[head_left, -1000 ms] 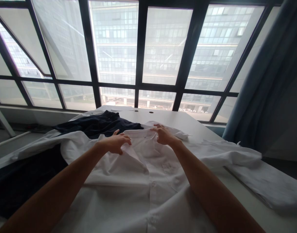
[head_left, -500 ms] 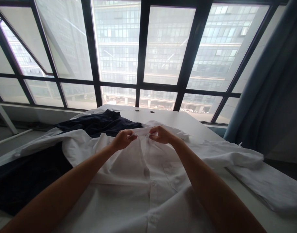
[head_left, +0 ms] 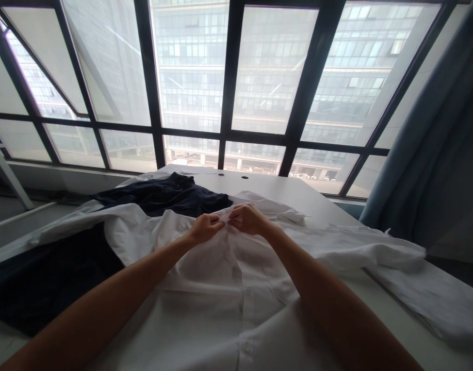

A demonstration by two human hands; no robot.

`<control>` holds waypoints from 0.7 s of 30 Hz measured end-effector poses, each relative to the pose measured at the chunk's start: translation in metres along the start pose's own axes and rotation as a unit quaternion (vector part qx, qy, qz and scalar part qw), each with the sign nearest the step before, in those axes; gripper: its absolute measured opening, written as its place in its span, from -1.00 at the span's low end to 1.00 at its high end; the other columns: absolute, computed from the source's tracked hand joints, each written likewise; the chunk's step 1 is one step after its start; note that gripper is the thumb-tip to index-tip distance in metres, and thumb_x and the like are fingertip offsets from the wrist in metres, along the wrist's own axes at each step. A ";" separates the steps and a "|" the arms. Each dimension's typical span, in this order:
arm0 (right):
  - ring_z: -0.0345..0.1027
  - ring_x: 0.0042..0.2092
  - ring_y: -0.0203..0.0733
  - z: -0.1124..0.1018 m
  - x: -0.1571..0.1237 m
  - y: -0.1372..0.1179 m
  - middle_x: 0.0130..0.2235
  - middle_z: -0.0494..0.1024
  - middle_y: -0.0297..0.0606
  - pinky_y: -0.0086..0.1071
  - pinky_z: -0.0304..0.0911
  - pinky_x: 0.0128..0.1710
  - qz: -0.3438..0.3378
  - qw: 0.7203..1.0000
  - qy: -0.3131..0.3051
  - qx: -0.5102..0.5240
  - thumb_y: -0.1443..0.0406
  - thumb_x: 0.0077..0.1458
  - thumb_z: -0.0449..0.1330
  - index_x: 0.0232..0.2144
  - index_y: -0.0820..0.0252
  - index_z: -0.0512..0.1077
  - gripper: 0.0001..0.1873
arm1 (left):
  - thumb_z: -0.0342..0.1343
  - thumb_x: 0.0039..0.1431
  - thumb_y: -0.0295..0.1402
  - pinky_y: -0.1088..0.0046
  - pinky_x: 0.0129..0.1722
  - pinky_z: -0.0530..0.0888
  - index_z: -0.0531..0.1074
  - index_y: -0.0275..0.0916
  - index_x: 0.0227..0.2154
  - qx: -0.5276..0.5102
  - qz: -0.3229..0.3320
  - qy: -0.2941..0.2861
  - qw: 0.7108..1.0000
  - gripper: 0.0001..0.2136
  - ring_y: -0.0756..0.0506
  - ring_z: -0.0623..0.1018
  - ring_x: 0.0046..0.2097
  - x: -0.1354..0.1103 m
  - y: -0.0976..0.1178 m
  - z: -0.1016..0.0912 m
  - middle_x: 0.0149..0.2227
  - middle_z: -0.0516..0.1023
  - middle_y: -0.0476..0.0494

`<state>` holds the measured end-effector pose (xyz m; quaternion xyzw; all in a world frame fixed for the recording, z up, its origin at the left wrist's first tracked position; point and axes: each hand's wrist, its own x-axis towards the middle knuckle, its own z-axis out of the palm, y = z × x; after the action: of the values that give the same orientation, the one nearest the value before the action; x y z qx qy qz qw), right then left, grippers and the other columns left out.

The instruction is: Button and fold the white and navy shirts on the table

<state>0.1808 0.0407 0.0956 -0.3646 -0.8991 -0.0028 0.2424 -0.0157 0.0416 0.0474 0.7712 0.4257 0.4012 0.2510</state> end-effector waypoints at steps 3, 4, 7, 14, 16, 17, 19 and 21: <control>0.46 -0.31 -0.20 0.005 -0.001 0.010 -0.29 0.64 -0.24 -0.41 0.25 -0.25 0.010 0.999 0.012 0.028 0.33 0.07 0.30 -0.34 0.16 0.64 -0.90 | 0.04 0.06 -0.16 0.52 -0.49 0.20 0.55 -0.35 -0.52 -0.031 -0.009 -0.016 0.999 -0.66 0.02 0.28 -0.50 -0.002 -0.002 0.001 -0.60 0.35 0.03; 0.47 -0.30 -0.19 0.006 -0.001 0.011 -0.30 0.64 -0.24 -0.41 0.27 -0.24 0.011 0.999 0.006 0.037 0.32 0.07 0.31 -0.34 0.16 0.64 -0.90 | 0.03 0.07 -0.15 0.52 -0.49 0.18 0.54 -0.36 -0.53 -0.024 -0.011 -0.011 1.000 -0.65 0.03 0.27 -0.51 -0.003 -0.003 0.001 -0.61 0.33 0.04; 0.50 -0.28 -0.16 0.006 -0.001 0.009 -0.33 0.64 -0.26 -0.40 0.30 -0.22 0.022 0.998 -0.015 0.053 0.30 0.06 0.32 -0.35 0.16 0.63 -0.91 | 0.04 0.09 -0.12 0.52 -0.49 0.17 0.55 -0.36 -0.54 0.004 -0.012 0.012 1.000 -0.61 0.02 0.26 -0.50 -0.004 -0.004 0.003 -0.62 0.32 0.03; 0.52 -0.27 -0.16 0.007 -0.002 -0.001 -0.31 0.66 -0.26 -0.38 0.31 -0.18 0.042 0.997 -0.009 0.064 0.35 0.03 0.34 -0.33 0.13 0.63 -0.90 | 0.05 0.13 -0.07 0.52 -0.48 0.18 0.54 -0.35 -0.54 0.021 0.000 0.015 1.000 -0.59 0.00 0.29 -0.47 -0.005 -0.005 0.005 -0.61 0.32 0.02; 0.52 -0.27 -0.15 0.008 -0.002 -0.002 -0.30 0.66 -0.27 -0.38 0.30 -0.18 0.042 0.997 -0.013 0.063 0.36 0.03 0.34 -0.33 0.12 0.63 -0.89 | 0.06 0.13 -0.09 0.51 -0.49 0.18 0.51 -0.34 -0.58 0.024 0.000 0.011 1.000 -0.59 0.01 0.28 -0.48 -0.005 -0.006 0.006 -0.62 0.29 0.03; 0.52 -0.27 -0.15 0.009 -0.003 -0.002 -0.30 0.66 -0.27 -0.38 0.30 -0.19 0.044 0.997 -0.017 0.060 0.36 0.03 0.34 -0.33 0.12 0.63 -0.89 | 0.05 0.14 -0.11 0.51 -0.49 0.19 0.50 -0.34 -0.60 0.025 0.002 0.006 1.000 -0.60 0.01 0.28 -0.48 -0.005 -0.006 0.006 -0.63 0.29 0.03; 0.52 -0.28 -0.15 0.009 -0.003 -0.002 -0.32 0.66 -0.27 -0.39 0.30 -0.19 0.049 0.997 -0.022 0.055 0.35 0.05 0.33 -0.33 0.12 0.64 -0.90 | 0.04 0.15 -0.15 0.51 -0.47 0.22 0.49 -0.32 -0.60 0.024 0.012 -0.005 1.000 -0.63 0.00 0.30 -0.48 -0.005 -0.007 0.007 -0.62 0.31 0.02; 0.52 -0.28 -0.15 0.010 -0.003 -0.001 -0.32 0.66 -0.25 -0.39 0.29 -0.20 0.053 0.997 -0.020 0.050 0.35 0.05 0.33 -0.33 0.13 0.64 -0.90 | 0.06 0.15 -0.17 0.51 -0.44 0.26 0.50 -0.31 -0.57 0.027 0.027 -0.009 0.999 -0.66 -0.01 0.34 -0.46 -0.006 -0.006 0.009 -0.59 0.36 0.01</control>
<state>0.1778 0.0396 0.0856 -0.3990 -0.8821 0.0625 0.2424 -0.0135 0.0391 0.0355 0.7926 0.4129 0.3893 0.2228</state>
